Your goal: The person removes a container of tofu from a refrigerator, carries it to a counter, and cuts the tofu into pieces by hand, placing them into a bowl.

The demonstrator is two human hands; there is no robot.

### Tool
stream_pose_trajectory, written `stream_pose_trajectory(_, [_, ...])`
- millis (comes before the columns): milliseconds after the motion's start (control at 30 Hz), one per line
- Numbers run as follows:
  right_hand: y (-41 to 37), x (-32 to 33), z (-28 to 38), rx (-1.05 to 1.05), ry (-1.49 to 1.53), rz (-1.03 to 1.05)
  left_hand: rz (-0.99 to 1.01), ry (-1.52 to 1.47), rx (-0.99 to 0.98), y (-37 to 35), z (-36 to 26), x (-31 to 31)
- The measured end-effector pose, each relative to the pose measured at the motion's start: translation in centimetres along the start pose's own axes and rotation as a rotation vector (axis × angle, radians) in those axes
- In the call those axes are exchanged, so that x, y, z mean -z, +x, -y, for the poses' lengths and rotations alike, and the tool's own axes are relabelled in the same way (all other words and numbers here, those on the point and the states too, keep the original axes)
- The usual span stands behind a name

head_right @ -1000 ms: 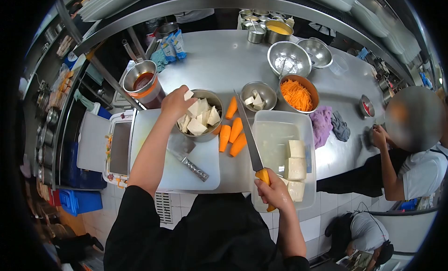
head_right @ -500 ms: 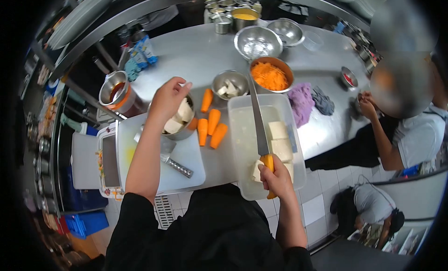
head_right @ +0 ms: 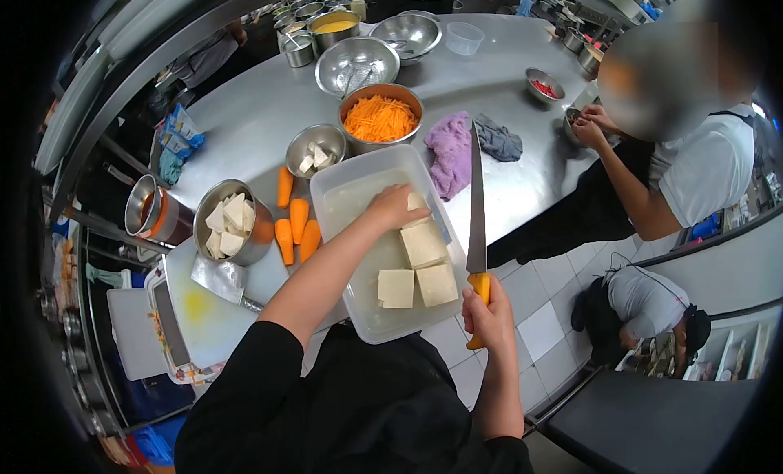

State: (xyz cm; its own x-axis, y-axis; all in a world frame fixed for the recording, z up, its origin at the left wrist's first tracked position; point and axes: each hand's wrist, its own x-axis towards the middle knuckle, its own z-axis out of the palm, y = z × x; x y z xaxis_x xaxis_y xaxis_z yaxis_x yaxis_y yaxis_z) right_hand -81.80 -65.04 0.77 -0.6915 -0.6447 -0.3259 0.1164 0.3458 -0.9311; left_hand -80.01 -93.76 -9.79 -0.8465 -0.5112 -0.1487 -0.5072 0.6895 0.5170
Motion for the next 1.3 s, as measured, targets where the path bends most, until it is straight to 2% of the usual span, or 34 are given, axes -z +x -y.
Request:
stream_pose_trajectory(167, [0.7,1.1,-0.8,-0.036,0.036,-0.003,0.048,0.041,0.038,-0.2,0.1,0.8])
stream_pose_trajectory(233, [1.2,1.1,-0.7,-0.027,0.042,0.015,0.161,0.000,0.180,-0.3,0.3,1.6])
stream_pose_trajectory(367, [1.8,0.6,0.0,-0.011,0.040,0.052,0.178,-0.097,0.299,0.2,1.2,1.7])
stream_pose_trajectory(433, [1.7,0.3,0.5,-0.012,0.026,0.057,-0.006,0.008,0.229,0.2,0.4,1.3])
stream_pose_trajectory(467, [1.8,0.1,0.6,-0.017,0.014,0.061,-0.013,0.006,0.232,0.1,0.1,0.9])
stream_pose_trajectory(533, [1.8,0.0,0.4,-0.025,0.014,0.069,-0.067,-0.013,-0.047,-0.1,-0.5,-0.1])
stream_pose_trajectory(567, [1.8,0.0,0.3,-0.037,0.018,0.072,-0.078,-0.010,-0.039,-0.1,-0.8,-0.2])
stream_pose_trajectory(667, [1.7,0.0,0.0,-0.044,0.012,0.066,0.070,0.057,-0.022,-0.1,-1.3,0.3])
stream_pose_trajectory(867, [2.0,-0.1,0.0,-0.002,0.040,0.096,-0.017,0.167,0.172,-0.6,-2.2,2.0])
stream_pose_trajectory(1000, [2.0,-0.5,0.1,0.030,0.025,0.115,-0.136,0.225,0.150,1.0,0.5,1.2])
stream_pose_trajectory(1067, [1.8,-0.5,0.3,0.036,0.012,0.121,-0.028,0.209,-0.048,1.6,2.1,1.4])
stream_pose_trajectory(1300, [1.5,-0.6,0.9,0.029,0.002,0.094,0.150,0.375,-0.171,0.7,4.6,4.5])
